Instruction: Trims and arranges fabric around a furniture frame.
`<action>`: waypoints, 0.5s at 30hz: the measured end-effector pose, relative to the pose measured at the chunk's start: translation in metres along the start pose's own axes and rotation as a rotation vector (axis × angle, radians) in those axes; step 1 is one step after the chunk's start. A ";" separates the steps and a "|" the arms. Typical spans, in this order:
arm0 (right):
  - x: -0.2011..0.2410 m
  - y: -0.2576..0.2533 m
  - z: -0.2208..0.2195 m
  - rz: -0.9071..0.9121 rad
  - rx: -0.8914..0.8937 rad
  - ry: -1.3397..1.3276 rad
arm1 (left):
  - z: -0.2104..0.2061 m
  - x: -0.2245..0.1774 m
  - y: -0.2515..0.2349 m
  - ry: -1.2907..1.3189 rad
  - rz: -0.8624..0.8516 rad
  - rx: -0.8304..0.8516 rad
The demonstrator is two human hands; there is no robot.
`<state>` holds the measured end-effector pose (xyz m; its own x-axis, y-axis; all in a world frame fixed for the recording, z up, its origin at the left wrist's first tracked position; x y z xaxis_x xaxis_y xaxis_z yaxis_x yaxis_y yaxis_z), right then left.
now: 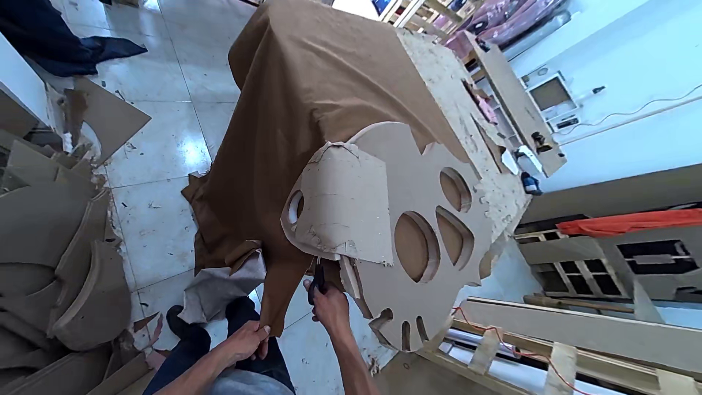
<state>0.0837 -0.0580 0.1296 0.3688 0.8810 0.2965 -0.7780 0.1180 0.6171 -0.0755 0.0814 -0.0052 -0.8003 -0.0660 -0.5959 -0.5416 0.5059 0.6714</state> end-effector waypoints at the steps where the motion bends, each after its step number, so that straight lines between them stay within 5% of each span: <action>1: 0.006 -0.005 0.002 -0.006 0.010 0.004 | -0.001 -0.001 0.000 -0.022 0.007 0.003; 11: 0.063 -0.042 0.008 -0.058 0.168 -0.145 | 0.007 0.007 -0.011 -0.080 0.099 -0.037; 15: 0.062 -0.042 0.008 -0.062 0.161 -0.063 | 0.057 -0.008 -0.027 -0.178 0.183 -0.323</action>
<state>0.1436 -0.0123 0.1282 0.4481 0.8435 0.2961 -0.6632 0.0916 0.7428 -0.0399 0.1175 -0.0436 -0.8496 0.1641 -0.5013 -0.4696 0.1973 0.8605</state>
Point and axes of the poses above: each hand's wrist, its own y-axis away from the middle knuckle, its own z-axis out of the back of the hand, x = y × z, the point moved 5 cm from there along -y, towards the middle knuckle, and after that the axes turned 4 degrees about x, right-handed, at the moved point
